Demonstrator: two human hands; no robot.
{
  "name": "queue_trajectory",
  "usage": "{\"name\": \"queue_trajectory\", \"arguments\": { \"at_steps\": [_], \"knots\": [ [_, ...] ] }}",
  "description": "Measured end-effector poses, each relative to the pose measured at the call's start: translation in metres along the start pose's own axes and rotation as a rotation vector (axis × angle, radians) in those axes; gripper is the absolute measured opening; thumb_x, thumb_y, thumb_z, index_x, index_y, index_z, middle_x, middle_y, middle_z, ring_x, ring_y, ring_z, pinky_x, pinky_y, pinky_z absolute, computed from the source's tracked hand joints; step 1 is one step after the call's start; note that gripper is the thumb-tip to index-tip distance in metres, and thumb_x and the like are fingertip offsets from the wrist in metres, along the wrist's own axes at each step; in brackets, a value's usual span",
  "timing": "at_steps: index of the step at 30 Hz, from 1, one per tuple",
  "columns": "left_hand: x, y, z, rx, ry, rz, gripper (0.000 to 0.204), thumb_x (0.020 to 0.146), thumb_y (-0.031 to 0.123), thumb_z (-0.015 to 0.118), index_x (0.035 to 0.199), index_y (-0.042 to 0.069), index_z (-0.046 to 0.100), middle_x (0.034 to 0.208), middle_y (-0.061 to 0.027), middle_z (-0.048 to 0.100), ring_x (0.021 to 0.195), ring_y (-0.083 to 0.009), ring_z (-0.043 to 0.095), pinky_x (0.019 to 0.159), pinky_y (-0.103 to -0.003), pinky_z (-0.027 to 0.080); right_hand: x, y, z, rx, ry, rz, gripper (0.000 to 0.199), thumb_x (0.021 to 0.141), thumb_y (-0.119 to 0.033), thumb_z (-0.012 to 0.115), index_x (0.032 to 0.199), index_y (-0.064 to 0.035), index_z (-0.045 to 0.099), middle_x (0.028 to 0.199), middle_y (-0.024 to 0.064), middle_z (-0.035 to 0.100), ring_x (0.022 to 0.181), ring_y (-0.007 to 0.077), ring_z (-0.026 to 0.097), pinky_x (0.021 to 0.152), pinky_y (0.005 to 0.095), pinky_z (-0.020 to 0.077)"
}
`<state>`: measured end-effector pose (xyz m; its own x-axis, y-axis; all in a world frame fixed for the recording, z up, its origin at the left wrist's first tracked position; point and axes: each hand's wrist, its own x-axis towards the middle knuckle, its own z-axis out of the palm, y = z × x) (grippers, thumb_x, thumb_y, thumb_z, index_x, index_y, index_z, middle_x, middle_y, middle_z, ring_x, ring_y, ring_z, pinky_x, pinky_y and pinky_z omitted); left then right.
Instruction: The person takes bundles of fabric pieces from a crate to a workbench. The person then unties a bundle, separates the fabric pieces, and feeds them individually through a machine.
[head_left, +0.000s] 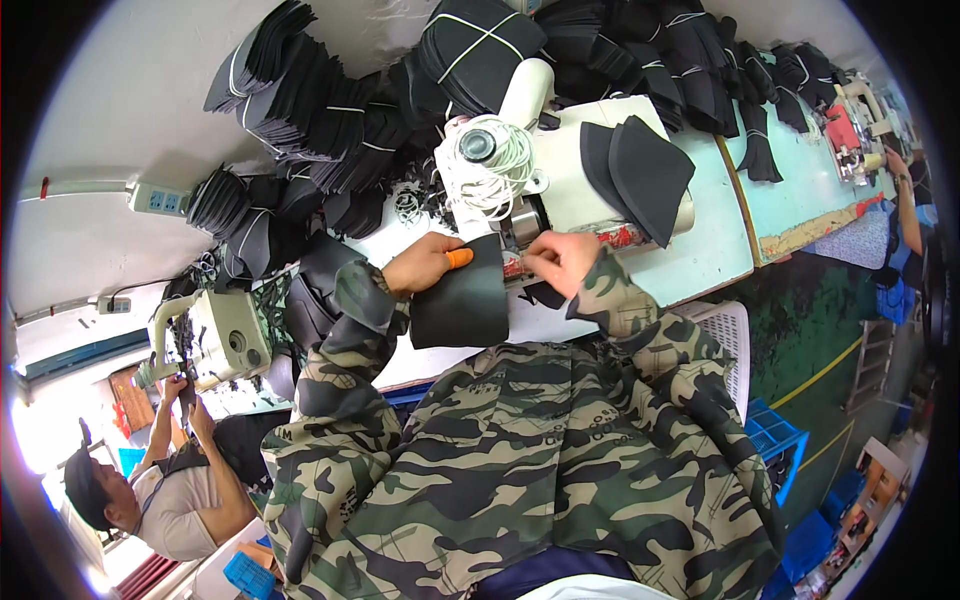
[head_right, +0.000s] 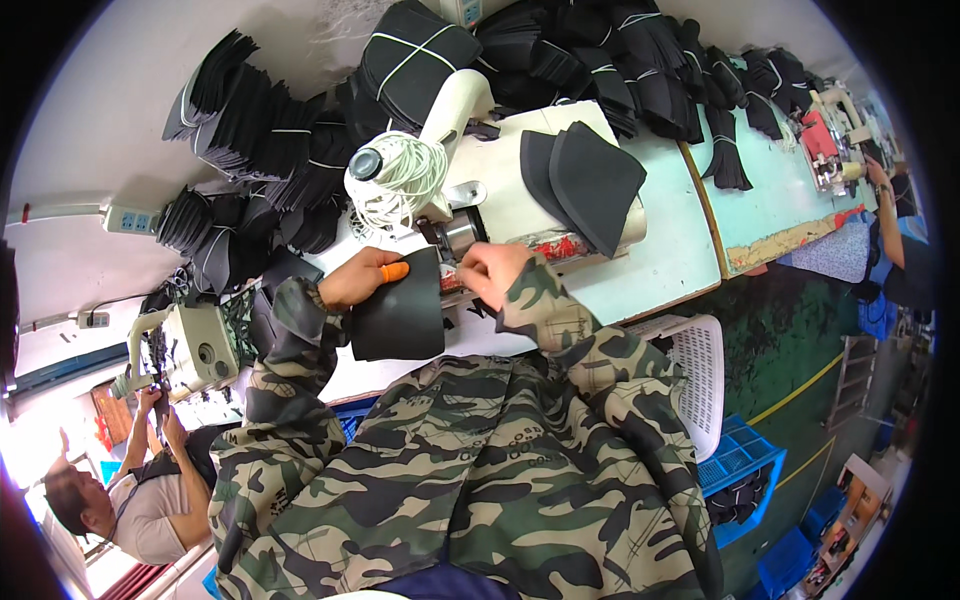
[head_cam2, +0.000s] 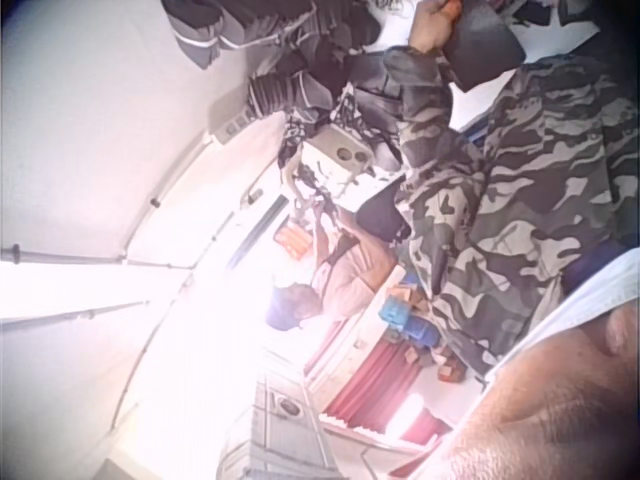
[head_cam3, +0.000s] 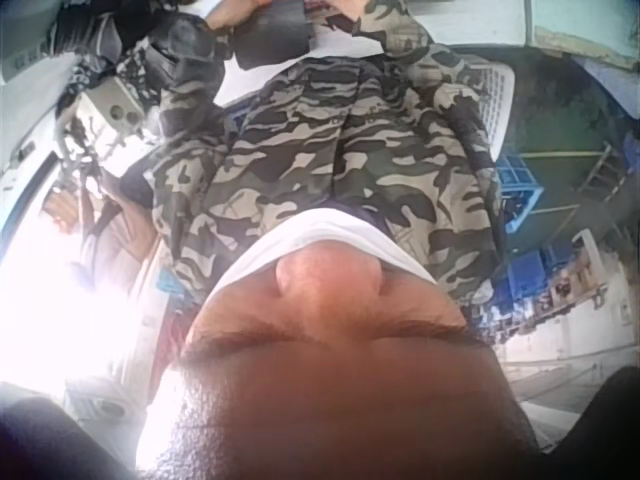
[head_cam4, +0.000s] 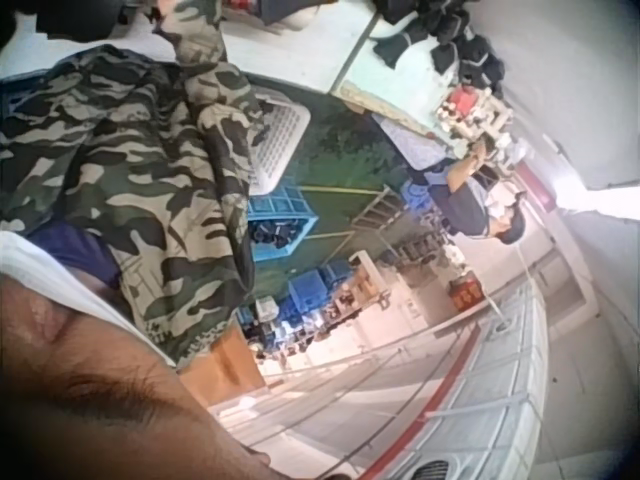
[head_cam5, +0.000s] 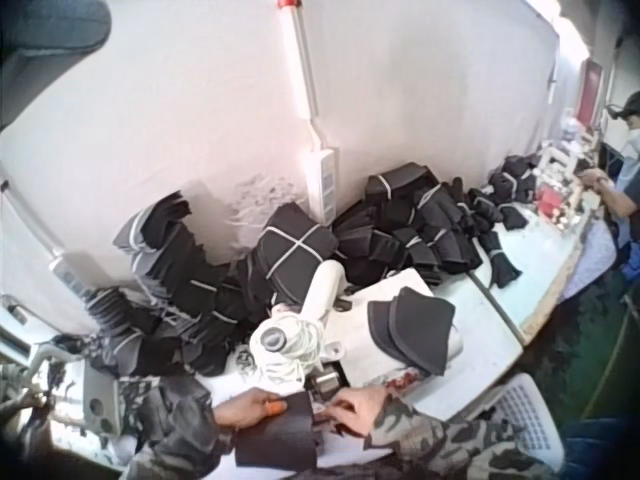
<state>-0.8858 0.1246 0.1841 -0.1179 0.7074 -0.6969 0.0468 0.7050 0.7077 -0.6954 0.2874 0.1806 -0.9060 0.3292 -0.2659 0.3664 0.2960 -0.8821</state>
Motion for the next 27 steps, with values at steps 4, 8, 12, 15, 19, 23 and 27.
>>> {"name": "queue_trajectory", "arguments": {
  "at_steps": [4,8,12,15,19,23,27],
  "knots": [
    [0.019,0.015,0.012,-0.015,-0.004,0.135,0.025,0.091,0.021,0.053,0.096,-0.002,0.062,0.075,0.0016,0.060,0.065,-0.0055,0.049,0.061,-0.023,0.042,0.011,0.000,-0.021,-0.143,0.099,-0.108,0.027,0.074,-0.023,0.067,0.091,-0.0031,0.061,0.077,0.0123,0.063,0.071,0.0295,0.062,0.064,0.0369,0.0483],
    [0.026,0.029,0.035,-0.140,0.080,0.139,0.024,0.090,0.019,0.052,0.091,-0.004,0.062,0.073,0.0004,0.058,0.067,-0.0073,0.049,0.062,-0.024,0.041,0.014,-0.006,-0.036,-0.648,0.247,-0.431,0.032,0.071,-0.020,0.068,0.097,-0.0040,0.060,0.077,0.0105,0.061,0.077,0.0289,0.058,0.069,0.0388,0.0464],
    [0.009,0.026,0.024,-0.241,0.101,-0.005,0.023,0.092,0.018,0.049,0.090,-0.002,0.058,0.066,-0.0021,0.057,0.052,-0.0088,0.051,0.049,-0.022,0.042,0.015,-0.018,-0.023,-0.586,0.035,-0.193,0.027,0.073,-0.022,0.066,0.091,-0.0023,0.060,0.079,0.0158,0.062,0.078,0.0351,0.059,0.071,0.0425,0.0465],
    [0.018,0.043,0.024,-0.274,0.032,-0.070,0.022,0.093,0.019,0.047,0.088,-0.001,0.054,0.057,-0.0051,0.055,0.036,-0.0116,0.047,0.036,-0.023,0.038,-0.010,-0.003,-0.035,-0.338,0.030,-0.126,0.028,0.074,-0.022,0.065,0.091,0.0002,0.060,0.076,0.0189,0.061,0.069,0.0350,0.061,0.063,0.0405,0.0473],
    [0.021,0.040,0.005,0.026,-0.045,-0.019,0.023,0.094,0.020,0.045,0.087,0.000,0.054,0.056,-0.0061,0.054,0.037,-0.0110,0.047,0.034,-0.025,0.037,-0.034,0.015,-0.040,-0.011,0.012,-0.022,0.030,0.071,-0.024,0.068,0.091,-0.0013,0.061,0.068,0.0136,0.061,0.062,0.0245,0.060,0.059,0.0325,0.0465],
    [0.022,-0.020,-0.015,0.668,0.666,0.323,0.026,0.089,0.028,0.050,0.091,0.003,0.057,0.062,-0.0148,0.060,0.056,-0.0283,0.062,0.050,-0.039,0.049,-0.055,-0.004,-0.083,-0.058,0.574,-0.182,0.016,0.075,-0.007,0.064,0.090,-0.0027,0.064,0.076,0.0109,0.059,0.067,0.0229,0.059,0.060,0.0304,0.0456],
    [0.008,-0.096,0.005,1.150,0.434,0.012,0.033,0.079,0.036,0.063,0.093,0.007,0.058,0.070,-0.0151,0.062,0.068,-0.0341,0.062,0.059,-0.045,0.048,-0.048,-0.008,-0.116,-0.466,0.957,-0.445,0.013,0.076,-0.005,0.063,0.089,-0.0050,0.065,0.085,0.0108,0.058,0.076,0.0276,0.057,0.063,0.0310,0.0454]
  ]
}}
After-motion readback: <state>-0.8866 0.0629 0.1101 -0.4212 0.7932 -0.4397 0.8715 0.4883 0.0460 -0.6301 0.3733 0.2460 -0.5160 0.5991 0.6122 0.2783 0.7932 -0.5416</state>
